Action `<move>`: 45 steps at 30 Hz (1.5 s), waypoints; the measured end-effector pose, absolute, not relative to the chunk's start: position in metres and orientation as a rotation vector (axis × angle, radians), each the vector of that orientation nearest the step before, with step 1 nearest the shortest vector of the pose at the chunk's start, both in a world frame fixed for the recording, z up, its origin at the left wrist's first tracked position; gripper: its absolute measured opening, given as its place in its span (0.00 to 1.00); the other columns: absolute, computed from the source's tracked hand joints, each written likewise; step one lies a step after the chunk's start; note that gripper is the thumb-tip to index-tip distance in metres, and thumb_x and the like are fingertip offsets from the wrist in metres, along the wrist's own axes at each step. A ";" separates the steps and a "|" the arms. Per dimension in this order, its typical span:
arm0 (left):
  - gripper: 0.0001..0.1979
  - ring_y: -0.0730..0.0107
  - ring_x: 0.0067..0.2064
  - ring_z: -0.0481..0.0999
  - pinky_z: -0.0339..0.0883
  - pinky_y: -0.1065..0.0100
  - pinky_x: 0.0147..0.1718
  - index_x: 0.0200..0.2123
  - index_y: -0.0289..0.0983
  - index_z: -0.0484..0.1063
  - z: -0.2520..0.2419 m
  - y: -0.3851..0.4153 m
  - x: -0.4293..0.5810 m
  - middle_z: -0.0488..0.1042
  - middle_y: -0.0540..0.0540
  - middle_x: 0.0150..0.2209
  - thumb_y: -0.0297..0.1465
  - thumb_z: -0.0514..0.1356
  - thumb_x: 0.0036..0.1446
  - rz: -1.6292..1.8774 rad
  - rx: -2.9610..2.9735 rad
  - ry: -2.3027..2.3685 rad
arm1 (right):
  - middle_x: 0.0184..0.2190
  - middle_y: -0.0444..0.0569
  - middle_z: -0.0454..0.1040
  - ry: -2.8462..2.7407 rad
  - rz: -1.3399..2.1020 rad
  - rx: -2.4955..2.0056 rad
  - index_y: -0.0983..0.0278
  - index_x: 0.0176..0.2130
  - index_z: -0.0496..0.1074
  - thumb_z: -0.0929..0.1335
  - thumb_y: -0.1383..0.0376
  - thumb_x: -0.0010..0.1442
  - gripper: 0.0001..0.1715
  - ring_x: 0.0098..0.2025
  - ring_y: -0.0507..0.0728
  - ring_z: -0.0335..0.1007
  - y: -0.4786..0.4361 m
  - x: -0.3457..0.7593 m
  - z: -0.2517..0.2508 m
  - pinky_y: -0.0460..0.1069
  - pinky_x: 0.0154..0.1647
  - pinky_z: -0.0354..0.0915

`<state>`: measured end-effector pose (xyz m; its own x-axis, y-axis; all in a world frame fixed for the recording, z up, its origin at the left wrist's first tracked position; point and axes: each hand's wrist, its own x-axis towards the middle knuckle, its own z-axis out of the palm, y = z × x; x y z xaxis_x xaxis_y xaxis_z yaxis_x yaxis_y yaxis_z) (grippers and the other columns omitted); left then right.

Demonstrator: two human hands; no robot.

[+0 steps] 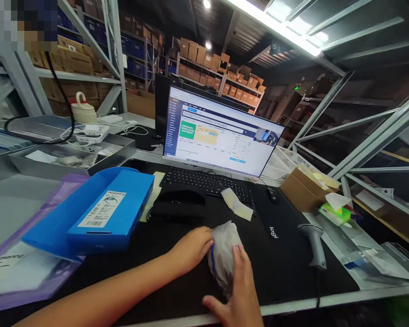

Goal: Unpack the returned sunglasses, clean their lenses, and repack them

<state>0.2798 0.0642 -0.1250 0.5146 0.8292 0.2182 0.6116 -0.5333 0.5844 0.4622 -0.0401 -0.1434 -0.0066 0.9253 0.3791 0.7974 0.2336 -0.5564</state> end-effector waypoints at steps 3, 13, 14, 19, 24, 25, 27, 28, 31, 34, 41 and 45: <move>0.12 0.65 0.41 0.76 0.71 0.65 0.42 0.33 0.36 0.72 -0.118 0.058 0.277 0.76 0.45 0.37 0.29 0.51 0.67 0.716 2.310 1.199 | 0.69 0.62 0.52 -1.996 -0.008 -1.726 0.55 0.70 0.45 0.76 0.68 0.48 0.61 0.59 0.75 0.66 -0.030 0.440 -0.141 0.64 0.51 0.69; 0.28 0.51 0.63 0.64 0.62 0.50 0.60 0.60 0.38 0.61 -0.101 0.057 0.246 0.64 0.36 0.62 0.36 0.64 0.58 1.017 2.551 1.390 | 0.45 0.53 0.74 -2.013 0.295 -1.740 0.62 0.53 0.65 0.68 0.71 0.47 0.32 0.45 0.65 0.73 0.032 0.470 -0.080 0.54 0.42 0.68; 0.31 0.49 0.63 0.63 0.60 0.48 0.61 0.61 0.37 0.60 -0.100 0.063 0.241 0.64 0.35 0.62 0.33 0.65 0.57 1.004 2.596 1.570 | 0.41 0.50 0.75 -1.941 0.417 -1.722 0.62 0.49 0.66 0.70 0.67 0.47 0.27 0.41 0.63 0.73 0.039 0.478 -0.073 0.52 0.39 0.68; 0.12 0.53 0.41 0.75 0.66 0.47 0.47 0.38 0.31 0.73 -0.103 0.085 0.225 0.75 0.38 0.33 0.15 0.53 0.57 0.784 2.563 2.095 | 0.31 0.43 0.73 -1.533 0.629 -1.478 0.62 0.44 0.67 0.73 0.63 0.40 0.29 0.32 0.58 0.70 0.063 0.498 -0.020 0.48 0.31 0.65; 0.13 0.62 0.34 0.71 0.61 0.63 0.31 0.33 0.36 0.69 -0.106 0.060 0.246 0.71 0.44 0.31 0.16 0.50 0.60 0.771 2.846 1.796 | 0.45 0.50 0.77 -1.283 0.583 -0.956 0.62 0.48 0.72 0.79 0.63 0.39 0.36 0.47 0.62 0.73 0.070 0.467 0.054 0.53 0.46 0.69; 0.12 0.63 0.34 0.70 0.60 0.64 0.30 0.34 0.37 0.69 -0.107 0.052 0.252 0.71 0.45 0.31 0.17 0.51 0.60 0.768 2.914 1.704 | 0.45 0.49 0.77 -1.272 0.590 -0.863 0.62 0.49 0.72 0.79 0.62 0.41 0.35 0.49 0.62 0.73 0.070 0.456 0.069 0.53 0.47 0.70; 0.10 0.64 0.33 0.70 0.58 0.64 0.28 0.37 0.37 0.69 -0.111 0.036 0.262 0.71 0.46 0.31 0.17 0.52 0.61 0.758 3.019 1.538 | 0.43 0.50 0.77 -1.329 0.647 -0.740 0.63 0.50 0.72 0.77 0.57 0.46 0.33 0.49 0.64 0.74 0.071 0.430 0.094 0.55 0.47 0.72; 0.10 0.64 0.33 0.70 0.58 0.64 0.28 0.40 0.36 0.68 -0.113 0.029 0.266 0.71 0.46 0.32 0.18 0.52 0.61 0.751 3.055 1.470 | 0.43 0.50 0.77 -1.381 0.675 -0.701 0.63 0.50 0.73 0.76 0.54 0.50 0.31 0.49 0.64 0.75 0.072 0.417 0.104 0.56 0.47 0.72; 0.11 0.64 0.34 0.70 0.58 0.64 0.28 0.45 0.34 0.67 -0.119 0.017 0.273 0.73 0.44 0.35 0.19 0.52 0.62 0.721 3.115 1.330 | 0.44 0.46 0.77 -1.551 0.732 -0.637 0.61 0.49 0.73 0.72 0.49 0.56 0.27 0.51 0.63 0.74 0.075 0.382 0.118 0.56 0.49 0.72; 0.12 0.63 0.34 0.71 0.60 0.63 0.28 0.47 0.33 0.67 -0.121 0.015 0.274 0.73 0.43 0.35 0.20 0.50 0.64 0.696 3.132 1.273 | 0.46 0.45 0.76 -1.660 0.817 -0.647 0.60 0.51 0.71 0.72 0.50 0.57 0.27 0.52 0.61 0.73 0.077 0.365 0.101 0.56 0.50 0.70; 0.12 0.62 0.34 0.73 0.63 0.62 0.31 0.47 0.33 0.69 -0.119 0.027 0.270 0.75 0.42 0.34 0.22 0.50 0.64 0.799 3.126 1.336 | 0.36 0.45 0.76 -2.316 0.615 -0.973 0.64 0.43 0.71 0.74 0.66 0.44 0.24 0.36 0.56 0.71 0.094 0.409 0.001 0.47 0.34 0.64; 0.11 0.62 0.33 0.73 0.63 0.61 0.31 0.42 0.34 0.70 -0.118 0.030 0.267 0.74 0.43 0.32 0.21 0.50 0.64 0.881 3.142 1.279 | 0.33 0.45 0.77 -2.850 0.354 -1.300 0.62 0.41 0.72 0.72 0.70 0.47 0.18 0.34 0.57 0.74 0.103 0.433 -0.026 0.46 0.32 0.62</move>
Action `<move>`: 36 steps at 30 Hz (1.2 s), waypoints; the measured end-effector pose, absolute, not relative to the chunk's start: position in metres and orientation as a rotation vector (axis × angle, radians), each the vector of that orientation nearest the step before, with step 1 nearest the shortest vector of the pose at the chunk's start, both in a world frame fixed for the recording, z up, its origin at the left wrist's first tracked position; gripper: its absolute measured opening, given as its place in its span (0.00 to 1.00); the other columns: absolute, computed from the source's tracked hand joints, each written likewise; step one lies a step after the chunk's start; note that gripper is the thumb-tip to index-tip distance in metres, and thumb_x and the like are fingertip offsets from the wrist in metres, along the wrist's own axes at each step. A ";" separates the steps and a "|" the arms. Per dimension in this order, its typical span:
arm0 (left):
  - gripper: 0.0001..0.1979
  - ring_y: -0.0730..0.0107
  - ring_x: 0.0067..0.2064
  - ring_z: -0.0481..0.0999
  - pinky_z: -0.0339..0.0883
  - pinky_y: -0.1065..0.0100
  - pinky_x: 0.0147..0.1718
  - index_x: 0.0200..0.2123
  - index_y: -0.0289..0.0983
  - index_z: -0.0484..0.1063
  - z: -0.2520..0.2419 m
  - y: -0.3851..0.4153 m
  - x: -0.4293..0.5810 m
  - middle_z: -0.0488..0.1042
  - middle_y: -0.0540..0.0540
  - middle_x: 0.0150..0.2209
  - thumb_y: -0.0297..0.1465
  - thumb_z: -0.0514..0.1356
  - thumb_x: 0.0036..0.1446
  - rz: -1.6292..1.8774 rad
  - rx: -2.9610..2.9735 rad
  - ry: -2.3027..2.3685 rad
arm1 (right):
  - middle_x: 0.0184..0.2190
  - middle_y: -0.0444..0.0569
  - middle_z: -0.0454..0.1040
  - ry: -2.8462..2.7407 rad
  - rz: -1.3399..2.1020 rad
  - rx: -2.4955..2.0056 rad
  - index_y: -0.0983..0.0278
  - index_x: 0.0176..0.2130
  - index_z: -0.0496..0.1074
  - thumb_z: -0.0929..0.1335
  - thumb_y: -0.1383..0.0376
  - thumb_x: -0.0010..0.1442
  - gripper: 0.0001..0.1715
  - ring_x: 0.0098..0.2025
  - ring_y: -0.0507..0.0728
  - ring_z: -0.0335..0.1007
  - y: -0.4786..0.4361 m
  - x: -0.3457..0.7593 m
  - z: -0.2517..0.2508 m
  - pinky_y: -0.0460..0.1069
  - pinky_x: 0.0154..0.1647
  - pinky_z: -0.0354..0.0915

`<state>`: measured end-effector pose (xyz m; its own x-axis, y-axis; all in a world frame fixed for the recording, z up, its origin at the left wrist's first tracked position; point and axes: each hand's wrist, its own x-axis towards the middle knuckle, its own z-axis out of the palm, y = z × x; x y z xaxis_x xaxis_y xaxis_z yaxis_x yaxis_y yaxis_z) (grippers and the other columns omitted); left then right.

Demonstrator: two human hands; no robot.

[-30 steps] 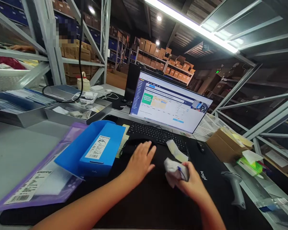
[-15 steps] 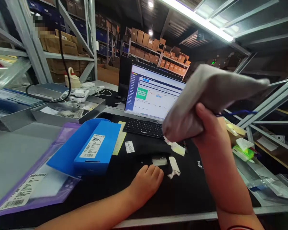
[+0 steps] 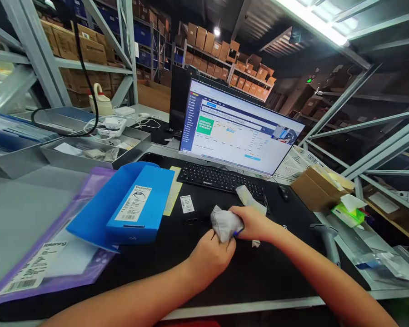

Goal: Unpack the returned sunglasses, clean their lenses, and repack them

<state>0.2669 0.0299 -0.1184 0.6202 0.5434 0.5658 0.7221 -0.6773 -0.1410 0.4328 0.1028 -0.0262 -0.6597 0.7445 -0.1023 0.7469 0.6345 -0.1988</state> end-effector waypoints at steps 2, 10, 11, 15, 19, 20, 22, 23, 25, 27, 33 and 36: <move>0.10 0.63 0.30 0.72 0.62 0.62 0.28 0.38 0.34 0.70 -0.117 0.029 0.266 0.73 0.45 0.30 0.21 0.49 0.63 -0.714 -2.498 -1.005 | 0.33 0.50 0.78 2.720 -0.211 1.353 0.64 0.39 0.72 0.72 0.73 0.47 0.17 0.36 0.62 0.76 0.102 0.430 -0.035 0.48 0.34 0.63; 0.08 0.63 0.34 0.72 0.65 0.63 0.31 0.42 0.35 0.69 -0.115 0.030 0.267 0.73 0.45 0.33 0.22 0.52 0.63 -0.664 -2.544 -1.177 | 0.47 0.61 0.78 2.686 -0.310 1.348 0.71 0.52 0.72 0.71 0.78 0.50 0.28 0.49 0.64 0.75 0.109 0.407 -0.045 0.52 0.49 0.67; 0.09 0.62 0.36 0.73 0.67 0.62 0.33 0.46 0.34 0.69 -0.115 0.032 0.267 0.74 0.43 0.37 0.23 0.55 0.63 -0.651 -2.541 -1.237 | 0.50 0.58 0.77 2.711 -0.429 1.300 0.69 0.55 0.71 0.73 0.74 0.48 0.33 0.52 0.63 0.74 0.111 0.413 -0.040 0.51 0.52 0.67; 0.18 0.56 0.38 0.74 0.69 0.59 0.34 0.46 0.34 0.69 -0.109 0.039 0.260 0.74 0.40 0.40 0.34 0.68 0.54 -0.596 -2.564 -1.443 | 0.59 0.52 0.71 2.720 -1.020 1.236 0.64 0.62 0.67 0.76 0.59 0.51 0.42 0.59 0.63 0.68 0.115 0.444 -0.019 0.53 0.59 0.63; 0.15 0.57 0.37 0.74 0.71 0.58 0.34 0.36 0.37 0.71 -0.098 0.040 0.255 0.73 0.44 0.34 0.37 0.71 0.50 -0.556 -2.635 -1.536 | 0.54 0.54 0.76 2.632 -0.848 1.462 0.64 0.58 0.72 0.71 0.60 0.58 0.29 0.53 0.63 0.72 0.106 0.457 -0.010 0.54 0.54 0.67; 0.15 0.56 0.37 0.74 0.71 0.58 0.35 0.35 0.37 0.71 -0.096 0.039 0.254 0.73 0.44 0.34 0.37 0.71 0.49 -0.552 -2.642 -1.566 | 0.50 0.53 0.78 2.612 -0.777 1.491 0.63 0.55 0.74 0.72 0.62 0.57 0.26 0.49 0.63 0.74 0.104 0.455 -0.011 0.54 0.50 0.68; 0.15 0.55 0.38 0.74 0.71 0.56 0.36 0.33 0.36 0.71 -0.092 0.037 0.254 0.73 0.44 0.35 0.37 0.71 0.49 -0.550 -2.644 -1.633 | 0.43 0.52 0.80 2.596 -0.633 1.497 0.64 0.50 0.77 0.74 0.64 0.53 0.23 0.43 0.63 0.75 0.101 0.449 -0.014 0.53 0.44 0.69; 0.15 0.55 0.39 0.74 0.72 0.55 0.37 0.33 0.36 0.71 -0.090 0.037 0.253 0.73 0.43 0.35 0.37 0.71 0.49 -0.553 -2.641 -1.664 | 0.41 0.53 0.80 2.605 -0.561 1.504 0.65 0.47 0.77 0.75 0.65 0.51 0.23 0.42 0.64 0.75 0.100 0.446 -0.016 0.54 0.42 0.69; 0.14 0.55 0.40 0.74 0.72 0.55 0.38 0.34 0.36 0.71 -0.089 0.036 0.253 0.73 0.43 0.37 0.36 0.70 0.51 -0.562 -2.630 -1.713 | 0.41 0.54 0.79 2.671 -0.498 1.545 0.65 0.46 0.77 0.75 0.64 0.51 0.21 0.42 0.64 0.75 0.100 0.440 -0.021 0.55 0.43 0.69; 0.15 0.53 0.44 0.74 0.73 0.54 0.41 0.38 0.35 0.71 -0.090 0.036 0.253 0.73 0.40 0.43 0.35 0.69 0.51 -0.596 -2.611 -1.746 | 0.44 0.54 0.79 2.752 -0.654 1.626 0.65 0.46 0.77 0.72 0.61 0.56 0.18 0.45 0.63 0.75 0.100 0.442 -0.026 0.54 0.45 0.69; 0.18 0.48 0.55 0.71 0.72 0.52 0.51 0.45 0.33 0.70 -0.094 0.039 0.255 0.68 0.34 0.57 0.31 0.68 0.52 -0.683 -2.573 -1.814 | 0.44 0.53 0.79 2.765 -1.058 2.028 0.63 0.45 0.77 0.67 0.54 0.61 0.19 0.45 0.61 0.76 0.088 0.486 -0.045 0.52 0.44 0.70; 0.18 0.47 0.54 0.73 0.73 0.50 0.49 0.46 0.33 0.69 -0.096 0.039 0.255 0.70 0.33 0.55 0.31 0.67 0.53 -0.674 -2.541 -1.867 | 0.41 0.52 0.80 2.647 -0.968 2.134 0.63 0.43 0.77 0.65 0.54 0.64 0.19 0.42 0.61 0.76 0.069 0.495 -0.061 0.52 0.43 0.69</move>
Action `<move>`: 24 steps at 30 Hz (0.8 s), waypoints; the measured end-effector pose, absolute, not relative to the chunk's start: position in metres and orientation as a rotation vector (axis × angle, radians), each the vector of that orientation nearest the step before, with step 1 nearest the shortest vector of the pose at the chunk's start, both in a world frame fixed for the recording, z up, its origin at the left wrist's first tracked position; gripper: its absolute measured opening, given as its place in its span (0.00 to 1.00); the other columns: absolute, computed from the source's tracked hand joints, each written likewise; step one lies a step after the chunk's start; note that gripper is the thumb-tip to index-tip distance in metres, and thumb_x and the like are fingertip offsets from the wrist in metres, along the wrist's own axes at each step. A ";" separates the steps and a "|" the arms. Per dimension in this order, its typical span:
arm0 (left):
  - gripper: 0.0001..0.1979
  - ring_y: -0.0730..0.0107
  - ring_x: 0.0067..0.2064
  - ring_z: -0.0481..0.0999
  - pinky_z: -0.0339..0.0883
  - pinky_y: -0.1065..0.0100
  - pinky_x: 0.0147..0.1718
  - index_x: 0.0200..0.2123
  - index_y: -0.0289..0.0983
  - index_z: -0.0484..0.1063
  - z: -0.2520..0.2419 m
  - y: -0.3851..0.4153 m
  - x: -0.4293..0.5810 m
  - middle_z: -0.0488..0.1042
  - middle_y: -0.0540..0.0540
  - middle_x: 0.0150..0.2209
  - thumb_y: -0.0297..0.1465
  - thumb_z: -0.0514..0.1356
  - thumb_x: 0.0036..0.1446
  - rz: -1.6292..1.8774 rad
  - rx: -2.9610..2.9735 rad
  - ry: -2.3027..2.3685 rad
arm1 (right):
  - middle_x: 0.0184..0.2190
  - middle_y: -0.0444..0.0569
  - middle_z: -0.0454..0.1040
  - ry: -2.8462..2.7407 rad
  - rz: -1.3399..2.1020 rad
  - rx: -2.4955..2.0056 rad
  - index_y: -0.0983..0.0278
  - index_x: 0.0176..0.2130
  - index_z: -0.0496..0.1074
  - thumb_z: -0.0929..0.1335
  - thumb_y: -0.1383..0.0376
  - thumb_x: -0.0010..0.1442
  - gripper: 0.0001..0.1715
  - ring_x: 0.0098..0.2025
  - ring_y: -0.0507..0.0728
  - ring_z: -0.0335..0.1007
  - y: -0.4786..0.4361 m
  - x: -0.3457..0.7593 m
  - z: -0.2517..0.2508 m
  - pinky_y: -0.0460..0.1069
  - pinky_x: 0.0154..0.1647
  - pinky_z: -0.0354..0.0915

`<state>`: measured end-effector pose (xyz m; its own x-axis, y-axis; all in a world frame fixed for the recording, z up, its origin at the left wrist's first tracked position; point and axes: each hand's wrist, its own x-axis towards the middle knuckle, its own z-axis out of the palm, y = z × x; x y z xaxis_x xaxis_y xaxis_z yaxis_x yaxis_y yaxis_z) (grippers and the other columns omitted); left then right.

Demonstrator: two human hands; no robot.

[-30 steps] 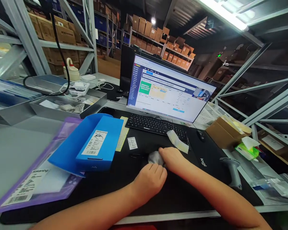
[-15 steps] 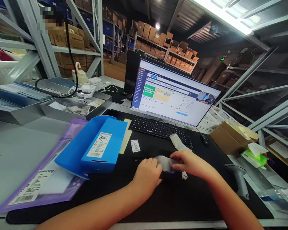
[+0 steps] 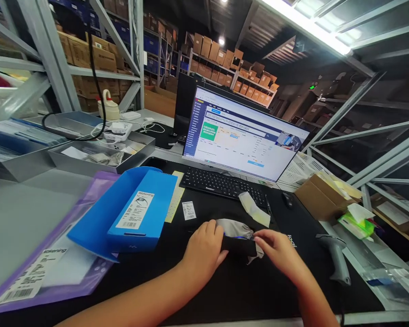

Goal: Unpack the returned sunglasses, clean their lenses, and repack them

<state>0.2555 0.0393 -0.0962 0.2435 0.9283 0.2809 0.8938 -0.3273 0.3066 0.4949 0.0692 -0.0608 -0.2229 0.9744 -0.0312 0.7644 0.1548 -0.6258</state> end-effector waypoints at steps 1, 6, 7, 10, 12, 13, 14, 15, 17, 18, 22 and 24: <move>0.18 0.46 0.54 0.73 0.73 0.50 0.49 0.46 0.33 0.69 -0.097 0.039 0.255 0.70 0.32 0.56 0.30 0.67 0.53 0.639 2.404 1.781 | 0.42 0.52 0.80 -2.064 0.744 -1.664 0.63 0.44 0.76 0.64 0.54 0.65 0.19 0.44 0.61 0.76 0.062 0.493 -0.065 0.52 0.44 0.68; 0.23 0.43 0.60 0.68 0.68 0.49 0.56 0.47 0.31 0.67 -0.108 0.042 0.252 0.64 0.27 0.61 0.28 0.68 0.48 0.676 2.437 1.728 | 0.39 0.51 0.78 -2.238 0.578 -1.749 0.63 0.47 0.73 0.67 0.54 0.64 0.18 0.41 0.61 0.74 0.038 0.477 -0.069 0.51 0.41 0.64; 0.26 0.43 0.61 0.66 0.67 0.49 0.57 0.48 0.31 0.66 -0.110 0.043 0.251 0.64 0.27 0.62 0.27 0.69 0.46 0.690 2.457 1.703 | 0.37 0.50 0.78 -2.281 0.557 -1.769 0.63 0.46 0.74 0.69 0.54 0.62 0.17 0.39 0.60 0.74 0.037 0.477 -0.067 0.50 0.39 0.64; 0.35 0.44 0.63 0.64 0.64 0.50 0.59 0.55 0.31 0.63 -0.112 0.046 0.247 0.65 0.31 0.61 0.27 0.69 0.42 0.748 2.518 1.633 | 0.36 0.49 0.76 -2.390 0.484 -1.779 0.62 0.40 0.75 0.73 0.52 0.58 0.18 0.36 0.59 0.73 0.038 0.479 -0.058 0.49 0.35 0.62; 0.41 0.47 0.63 0.64 0.64 0.51 0.59 0.61 0.32 0.58 -0.111 0.047 0.246 0.67 0.34 0.61 0.28 0.68 0.43 0.768 2.548 1.616 | 0.36 0.50 0.76 -2.457 0.455 -1.759 0.62 0.36 0.76 0.73 0.50 0.58 0.18 0.36 0.59 0.73 0.041 0.480 -0.054 0.49 0.35 0.61; 0.43 0.47 0.62 0.65 0.64 0.51 0.59 0.63 0.34 0.57 -0.110 0.047 0.246 0.67 0.35 0.60 0.28 0.68 0.43 0.756 2.564 1.619 | 0.36 0.50 0.76 -2.489 0.447 -1.750 0.62 0.35 0.76 0.72 0.50 0.58 0.18 0.37 0.59 0.73 0.043 0.481 -0.053 0.49 0.36 0.62; 0.43 0.48 0.62 0.65 0.65 0.51 0.58 0.64 0.35 0.56 -0.109 0.047 0.246 0.67 0.36 0.60 0.29 0.68 0.44 0.732 2.582 1.632 | 0.36 0.51 0.77 -2.517 0.442 -1.747 0.62 0.36 0.77 0.72 0.49 0.58 0.19 0.37 0.60 0.74 0.045 0.482 -0.051 0.49 0.36 0.62; 0.43 0.48 0.61 0.66 0.65 0.51 0.57 0.64 0.36 0.57 -0.109 0.046 0.248 0.67 0.36 0.60 0.30 0.68 0.45 0.702 2.599 1.657 | 0.36 0.52 0.77 -2.541 0.437 -1.751 0.62 0.37 0.77 0.72 0.49 0.58 0.20 0.38 0.61 0.74 0.046 0.483 -0.048 0.50 0.37 0.63; 0.39 0.48 0.60 0.67 0.66 0.52 0.56 0.63 0.38 0.61 -0.110 0.043 0.251 0.68 0.37 0.60 0.32 0.69 0.48 0.650 2.633 1.726 | 0.37 0.52 0.79 -2.579 0.439 -1.780 0.62 0.43 0.78 0.72 0.49 0.57 0.22 0.40 0.64 0.75 0.047 0.486 -0.041 0.51 0.38 0.63; 0.38 0.48 0.60 0.68 0.66 0.53 0.56 0.62 0.37 0.62 -0.111 0.041 0.253 0.68 0.36 0.60 0.33 0.69 0.49 0.635 2.648 1.765 | 0.38 0.52 0.79 -2.585 0.443 -1.795 0.61 0.45 0.77 0.73 0.49 0.57 0.22 0.41 0.65 0.76 0.047 0.487 -0.036 0.52 0.39 0.64; 0.35 0.46 0.61 0.68 0.64 0.50 0.58 0.61 0.34 0.65 -0.116 0.035 0.262 0.68 0.32 0.61 0.39 0.68 0.52 0.584 2.740 1.831 | 0.43 0.50 0.80 -2.471 0.444 -1.692 0.59 0.46 0.76 0.70 0.54 0.62 0.16 0.45 0.62 0.76 0.054 0.482 -0.008 0.52 0.44 0.65; 0.32 0.46 0.62 0.67 0.59 0.47 0.62 0.60 0.32 0.66 -0.117 0.034 0.264 0.67 0.30 0.61 0.40 0.66 0.54 0.530 2.790 1.824 | 0.42 0.48 0.80 -2.387 0.462 -1.548 0.59 0.44 0.76 0.67 0.56 0.65 0.12 0.44 0.59 0.76 0.065 0.465 0.005 0.50 0.43 0.66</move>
